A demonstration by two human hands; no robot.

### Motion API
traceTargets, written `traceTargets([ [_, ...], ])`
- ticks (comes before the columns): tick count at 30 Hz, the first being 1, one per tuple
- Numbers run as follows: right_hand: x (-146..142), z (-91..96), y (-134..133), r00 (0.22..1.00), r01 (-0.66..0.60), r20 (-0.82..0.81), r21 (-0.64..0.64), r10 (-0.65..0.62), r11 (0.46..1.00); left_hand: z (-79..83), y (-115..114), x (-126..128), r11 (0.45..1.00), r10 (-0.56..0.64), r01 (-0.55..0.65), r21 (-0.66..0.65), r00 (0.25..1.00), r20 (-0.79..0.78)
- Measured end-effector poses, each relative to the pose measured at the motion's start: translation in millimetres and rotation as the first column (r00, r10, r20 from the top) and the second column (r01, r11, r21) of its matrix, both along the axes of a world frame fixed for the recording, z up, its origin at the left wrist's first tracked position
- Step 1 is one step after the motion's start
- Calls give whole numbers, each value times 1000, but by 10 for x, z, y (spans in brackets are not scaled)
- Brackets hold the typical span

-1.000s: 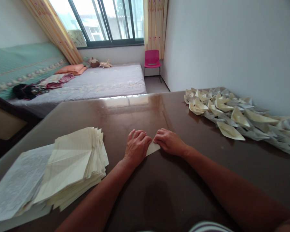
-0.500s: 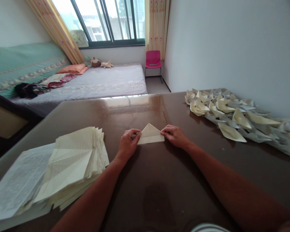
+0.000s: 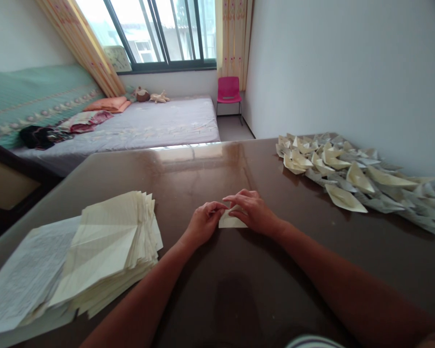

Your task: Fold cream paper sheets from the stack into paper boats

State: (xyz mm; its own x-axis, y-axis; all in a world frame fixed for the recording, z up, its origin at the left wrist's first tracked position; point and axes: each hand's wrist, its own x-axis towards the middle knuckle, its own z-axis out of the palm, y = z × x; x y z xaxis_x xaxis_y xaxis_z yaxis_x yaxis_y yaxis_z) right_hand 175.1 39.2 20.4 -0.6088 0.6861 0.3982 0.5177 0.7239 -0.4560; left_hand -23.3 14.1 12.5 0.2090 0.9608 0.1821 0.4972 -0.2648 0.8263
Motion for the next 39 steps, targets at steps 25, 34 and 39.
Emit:
traceTargets([
  [25, 5, 0, 44, 999, 34, -31, -41, -35, 999, 46, -119, 53, 936, 103, 89, 341, 857, -505],
  [34, -5, 17, 2, 994, 39, 99, 89, -48, 995, 51, -126, 65, 951, 107, 89, 295, 803, -586],
  [39, -8, -33, 31, 990, 57, 118, 126, -72, 990, 43, -121, 48, 957, 111, 80, 278, 784, -611],
])
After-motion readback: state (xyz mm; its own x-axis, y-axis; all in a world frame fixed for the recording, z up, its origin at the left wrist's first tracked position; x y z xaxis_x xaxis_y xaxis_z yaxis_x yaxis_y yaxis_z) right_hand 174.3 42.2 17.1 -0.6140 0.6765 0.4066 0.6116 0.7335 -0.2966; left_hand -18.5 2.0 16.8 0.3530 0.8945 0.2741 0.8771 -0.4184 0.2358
